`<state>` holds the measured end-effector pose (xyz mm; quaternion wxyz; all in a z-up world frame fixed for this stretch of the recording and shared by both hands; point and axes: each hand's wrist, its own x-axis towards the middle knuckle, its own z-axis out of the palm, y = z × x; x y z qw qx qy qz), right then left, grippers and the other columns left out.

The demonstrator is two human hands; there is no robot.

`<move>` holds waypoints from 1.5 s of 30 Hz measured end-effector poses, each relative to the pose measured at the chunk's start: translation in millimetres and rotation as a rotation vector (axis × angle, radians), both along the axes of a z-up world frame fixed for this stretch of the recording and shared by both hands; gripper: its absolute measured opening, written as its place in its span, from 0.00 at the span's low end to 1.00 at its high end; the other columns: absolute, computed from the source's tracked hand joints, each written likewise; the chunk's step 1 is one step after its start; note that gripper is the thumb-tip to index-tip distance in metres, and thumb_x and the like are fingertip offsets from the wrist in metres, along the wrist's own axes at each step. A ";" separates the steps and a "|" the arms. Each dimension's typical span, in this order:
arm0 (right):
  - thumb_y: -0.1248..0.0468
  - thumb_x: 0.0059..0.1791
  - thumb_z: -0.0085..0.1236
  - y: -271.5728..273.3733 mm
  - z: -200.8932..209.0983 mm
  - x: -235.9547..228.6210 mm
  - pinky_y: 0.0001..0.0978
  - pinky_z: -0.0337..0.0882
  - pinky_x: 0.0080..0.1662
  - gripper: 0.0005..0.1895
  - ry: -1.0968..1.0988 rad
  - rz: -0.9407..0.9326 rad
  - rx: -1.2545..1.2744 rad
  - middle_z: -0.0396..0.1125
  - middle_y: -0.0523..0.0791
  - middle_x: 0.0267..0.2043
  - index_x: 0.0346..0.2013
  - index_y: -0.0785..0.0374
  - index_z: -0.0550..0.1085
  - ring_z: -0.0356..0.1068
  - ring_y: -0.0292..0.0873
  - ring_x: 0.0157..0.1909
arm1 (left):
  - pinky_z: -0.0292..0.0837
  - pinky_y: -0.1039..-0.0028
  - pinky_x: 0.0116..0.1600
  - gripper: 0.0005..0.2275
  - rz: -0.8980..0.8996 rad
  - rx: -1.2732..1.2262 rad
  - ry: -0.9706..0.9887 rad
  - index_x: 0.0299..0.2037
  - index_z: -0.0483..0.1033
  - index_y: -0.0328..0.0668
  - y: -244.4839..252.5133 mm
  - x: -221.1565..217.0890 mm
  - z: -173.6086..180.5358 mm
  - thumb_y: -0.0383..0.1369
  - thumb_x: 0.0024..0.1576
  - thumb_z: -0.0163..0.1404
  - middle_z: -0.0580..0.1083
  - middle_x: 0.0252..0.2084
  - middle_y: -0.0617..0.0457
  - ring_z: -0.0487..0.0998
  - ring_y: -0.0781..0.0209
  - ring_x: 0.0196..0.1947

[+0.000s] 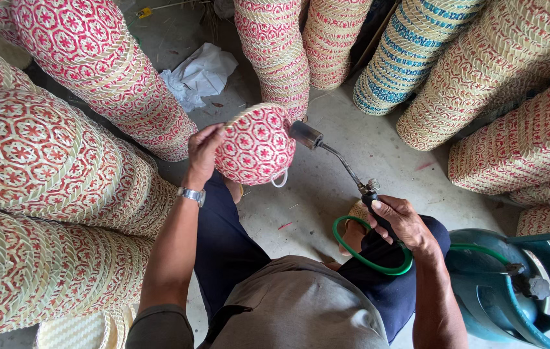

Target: The person uses a blowtorch to apply heat to the surface of woven baskets, rotating each basket to treat all sides. The person handles multiple baskets one at a time, placing finished ones aside.

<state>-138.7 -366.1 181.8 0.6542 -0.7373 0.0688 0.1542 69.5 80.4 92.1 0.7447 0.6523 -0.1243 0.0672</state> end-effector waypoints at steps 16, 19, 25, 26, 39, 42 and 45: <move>0.52 0.57 0.48 7.6 3.8 -5.6 0.26 0.57 0.21 0.24 -0.024 -0.020 -0.080 0.59 0.42 0.14 0.26 0.69 0.72 0.56 0.33 0.15 | 0.66 0.50 0.71 0.21 -0.204 -0.946 0.256 0.67 0.65 0.37 19.7 2.3 -24.3 0.40 0.70 0.38 0.69 0.68 0.44 0.69 0.48 0.67; 0.54 0.55 0.49 9.3 0.7 -9.0 0.27 0.59 0.20 0.20 -0.020 -0.029 0.045 0.61 0.41 0.17 0.27 0.68 0.73 0.57 0.33 0.16 | 0.61 0.43 0.73 0.22 -0.243 -1.129 0.335 0.70 0.62 0.40 16.0 0.6 -38.4 0.43 0.70 0.35 0.65 0.71 0.45 0.66 0.45 0.70; 0.53 0.57 0.49 17.3 -12.8 -12.1 0.27 0.59 0.20 0.22 -0.011 0.011 -0.001 0.61 0.43 0.17 0.28 0.69 0.73 0.57 0.34 0.15 | 0.57 0.38 0.72 0.25 -0.209 -1.300 0.389 0.72 0.59 0.44 -0.2 9.0 -62.4 0.46 0.68 0.35 0.62 0.73 0.45 0.63 0.40 0.72; 0.54 0.56 0.49 20.3 -15.3 -11.8 0.27 0.59 0.19 0.21 -0.023 0.002 0.024 0.62 0.42 0.19 0.28 0.68 0.73 0.58 0.33 0.16 | 0.57 0.38 0.72 0.25 -0.191 -1.296 0.398 0.72 0.59 0.45 -3.3 11.3 -64.8 0.47 0.68 0.35 0.62 0.73 0.46 0.63 0.41 0.71; 0.55 0.55 0.49 32.9 -13.4 -7.9 0.26 0.62 0.19 0.19 -0.078 0.062 0.063 0.66 0.42 0.24 0.29 0.67 0.75 0.60 0.32 0.18 | 0.75 0.51 0.64 0.14 0.169 -0.987 0.140 0.56 0.70 0.33 -5.1 17.7 -51.7 0.34 0.65 0.48 0.75 0.58 0.43 0.78 0.48 0.56; 0.55 0.56 0.50 33.9 -9.0 -9.1 0.26 0.61 0.19 0.21 -0.085 0.077 0.019 0.66 0.43 0.24 0.28 0.68 0.74 0.59 0.32 0.18 | 0.77 0.61 0.60 0.11 0.312 -0.880 0.121 0.53 0.75 0.32 -0.5 18.1 -41.8 0.31 0.65 0.53 0.77 0.52 0.46 0.79 0.55 0.51; 0.55 0.55 0.49 34.0 -6.3 -7.4 0.26 0.61 0.19 0.19 -0.060 0.031 0.043 0.66 0.42 0.24 0.29 0.67 0.74 0.59 0.32 0.18 | 0.77 0.69 0.54 0.09 0.341 -0.719 0.025 0.48 0.79 0.30 7.7 13.5 -36.1 0.30 0.63 0.55 0.80 0.46 0.48 0.80 0.60 0.45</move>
